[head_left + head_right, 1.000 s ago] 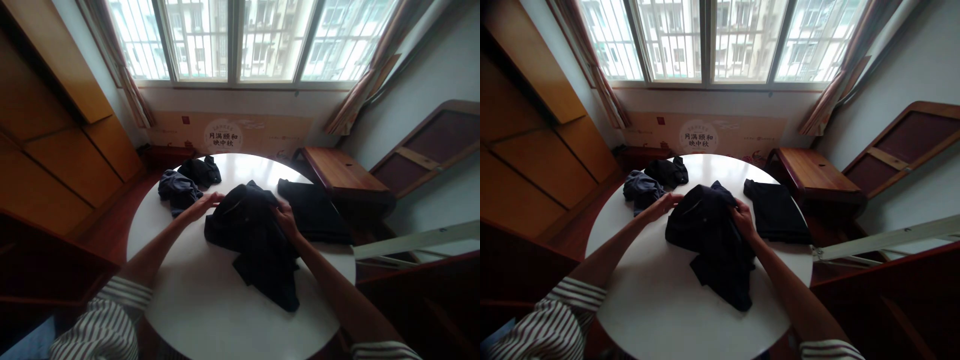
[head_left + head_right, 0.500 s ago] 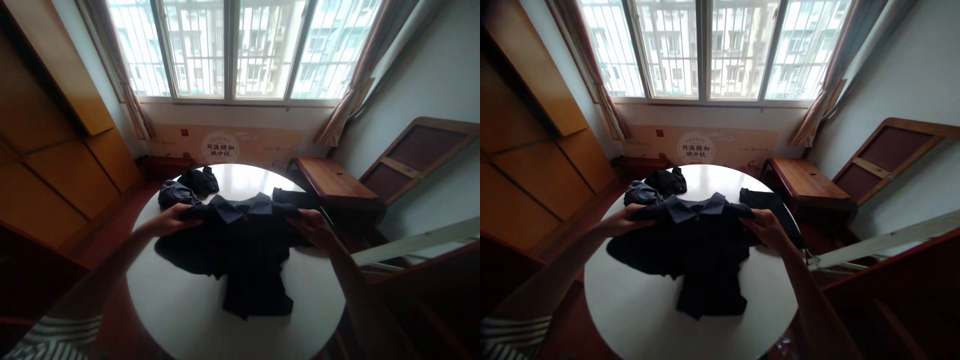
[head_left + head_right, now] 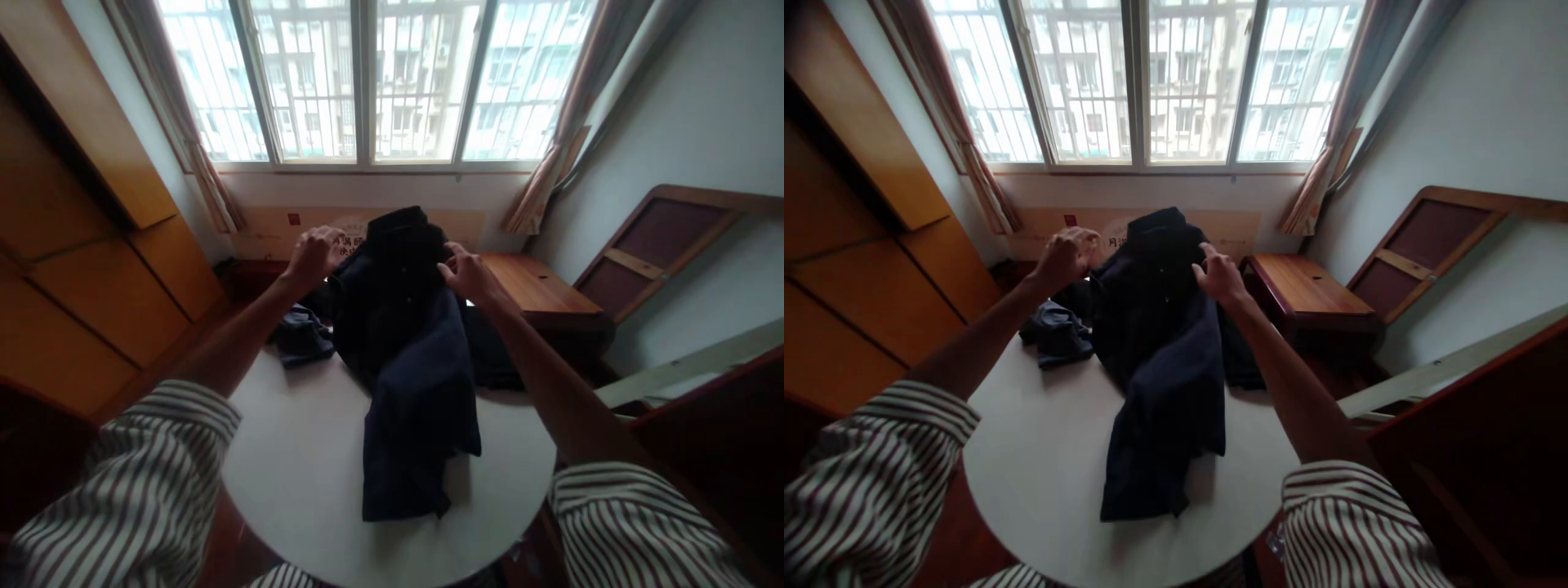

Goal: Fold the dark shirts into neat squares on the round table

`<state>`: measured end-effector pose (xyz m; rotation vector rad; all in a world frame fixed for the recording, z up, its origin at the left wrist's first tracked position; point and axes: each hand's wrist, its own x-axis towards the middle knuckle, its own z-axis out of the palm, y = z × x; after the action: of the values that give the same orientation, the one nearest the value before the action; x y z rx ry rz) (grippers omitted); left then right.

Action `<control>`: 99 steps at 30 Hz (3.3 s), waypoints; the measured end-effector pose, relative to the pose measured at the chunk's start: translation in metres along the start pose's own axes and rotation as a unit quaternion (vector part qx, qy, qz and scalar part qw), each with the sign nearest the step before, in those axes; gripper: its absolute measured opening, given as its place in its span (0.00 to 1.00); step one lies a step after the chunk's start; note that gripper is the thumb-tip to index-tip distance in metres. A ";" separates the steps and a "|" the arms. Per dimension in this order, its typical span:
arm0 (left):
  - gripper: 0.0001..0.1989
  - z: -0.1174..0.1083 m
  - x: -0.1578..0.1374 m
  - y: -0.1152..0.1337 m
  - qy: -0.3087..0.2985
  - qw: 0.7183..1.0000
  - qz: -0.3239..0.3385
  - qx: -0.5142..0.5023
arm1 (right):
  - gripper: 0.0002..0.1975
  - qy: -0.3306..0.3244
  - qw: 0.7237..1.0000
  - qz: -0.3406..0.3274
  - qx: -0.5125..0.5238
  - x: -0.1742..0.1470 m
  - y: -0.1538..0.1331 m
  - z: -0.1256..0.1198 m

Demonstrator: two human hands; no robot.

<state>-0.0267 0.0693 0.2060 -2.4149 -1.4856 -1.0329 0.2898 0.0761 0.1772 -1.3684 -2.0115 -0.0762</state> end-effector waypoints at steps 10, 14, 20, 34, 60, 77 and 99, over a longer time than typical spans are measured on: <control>0.18 0.069 -0.192 0.033 -0.305 0.936 -0.139 -0.108 | 0.29 -0.212 0.969 -0.119 0.036 -0.235 -0.017 0.005; 0.35 0.087 -0.189 0.041 -0.407 0.791 -0.336 -0.309 | 0.33 -0.190 0.978 -0.087 0.014 -0.258 -0.014 0.023; 0.31 0.120 -0.174 0.050 -0.346 0.782 -0.348 -0.383 | 0.16 -0.174 0.980 -0.087 -0.053 -0.247 -0.008 0.037; 0.14 0.045 -0.191 0.018 -0.080 0.987 -0.123 -0.063 | 0.07 -0.022 0.999 -0.033 0.010 -0.265 0.049 -0.031; 0.04 -0.048 -0.212 0.062 -0.162 0.982 -0.025 -0.095 | 0.18 -0.178 0.967 -0.083 0.161 -0.204 0.009 -0.029; 0.17 0.036 -0.116 -0.002 -0.259 0.959 -0.097 -0.068 | 0.18 -0.355 0.904 -0.136 0.195 -0.164 -0.024 0.008; 0.18 0.093 0.011 -0.104 -0.059 0.930 -0.330 0.151 | 0.38 -0.355 0.925 -0.137 0.022 -0.151 -0.027 0.111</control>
<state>-0.0647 0.1708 0.1178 -1.8153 -2.3832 -0.6677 0.2417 -0.0108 0.0153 -1.1692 -2.7741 0.3947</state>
